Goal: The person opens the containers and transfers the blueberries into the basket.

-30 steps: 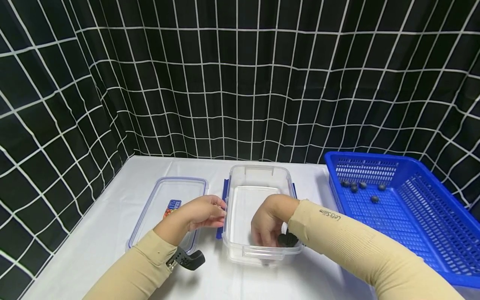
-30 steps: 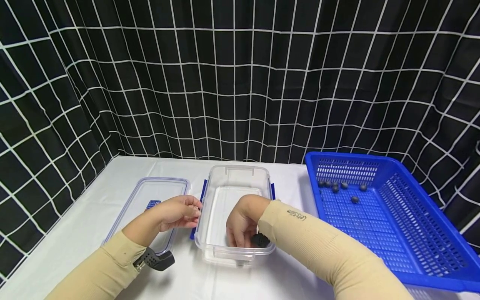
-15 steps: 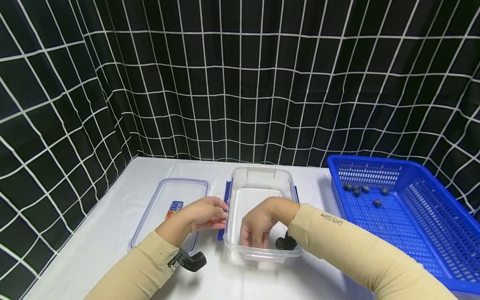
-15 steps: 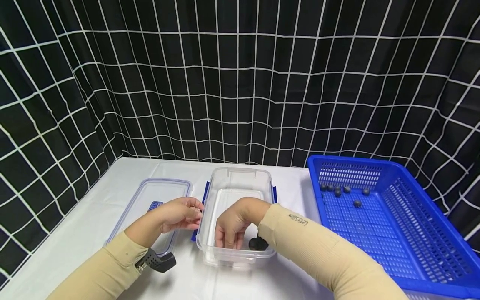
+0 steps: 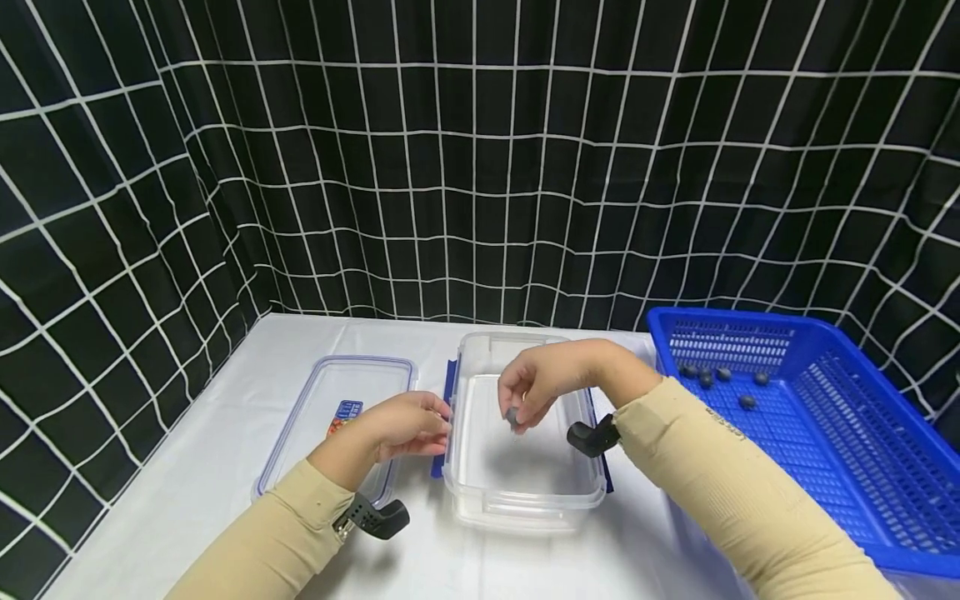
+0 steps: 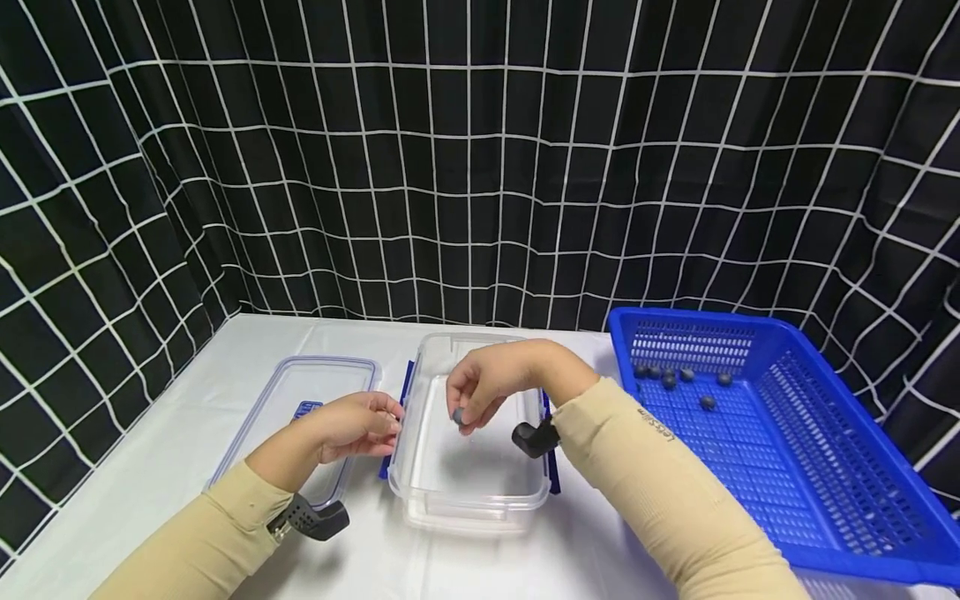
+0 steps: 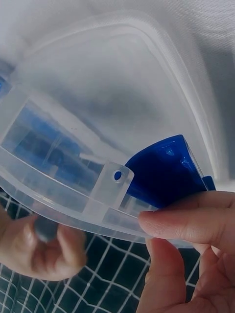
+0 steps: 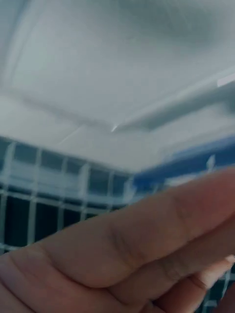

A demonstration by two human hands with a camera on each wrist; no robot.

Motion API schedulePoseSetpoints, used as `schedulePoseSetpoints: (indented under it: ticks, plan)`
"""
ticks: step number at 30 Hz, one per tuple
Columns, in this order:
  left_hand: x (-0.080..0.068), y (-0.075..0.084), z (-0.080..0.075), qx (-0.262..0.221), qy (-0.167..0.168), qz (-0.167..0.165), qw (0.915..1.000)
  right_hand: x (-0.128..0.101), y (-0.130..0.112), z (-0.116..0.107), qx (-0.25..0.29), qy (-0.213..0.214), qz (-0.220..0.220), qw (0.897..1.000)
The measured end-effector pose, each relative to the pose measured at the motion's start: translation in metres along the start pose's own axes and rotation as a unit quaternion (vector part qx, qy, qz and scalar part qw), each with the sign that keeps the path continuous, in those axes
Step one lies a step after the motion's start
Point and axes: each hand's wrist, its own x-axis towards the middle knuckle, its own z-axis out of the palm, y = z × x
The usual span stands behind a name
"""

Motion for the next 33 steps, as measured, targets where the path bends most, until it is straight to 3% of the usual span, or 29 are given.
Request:
schedulePoseSetpoints:
  ticks: [3, 7, 12, 16, 24, 33]
  plan:
    - [0.001, 0.0, -0.001, -0.001, -0.001, 0.002, 1.0, -0.02, 0.006, -0.015, 0.004, 0.051, -0.019, 0.999]
    - [0.002, 0.0, -0.002, -0.002, -0.002, 0.002, 1.0, -0.052, 0.019, -0.034, 0.001, 0.133, -0.01, 0.991]
    - [0.001, 0.0, -0.002, 0.0, 0.0, -0.002, 1.0, -0.096, 0.04, -0.049, -0.03, 0.246, 0.028, 0.968]
    - [0.001, 0.0, 0.0, -0.005, -0.001, -0.004, 1.0, -0.138, 0.064, -0.053, -0.043, 0.308, 0.059, 0.948]
    - [0.001, 0.0, 0.002, -0.006, -0.002, -0.006, 1.0, -0.209, 0.123, -0.045, -0.047, 0.378, 0.107, 0.918]
    - [0.0, 0.002, 0.003, -0.005, -0.015, 0.001, 0.9999, -0.227, 0.171, -0.035, -0.143, 0.404, 0.152, 0.891]
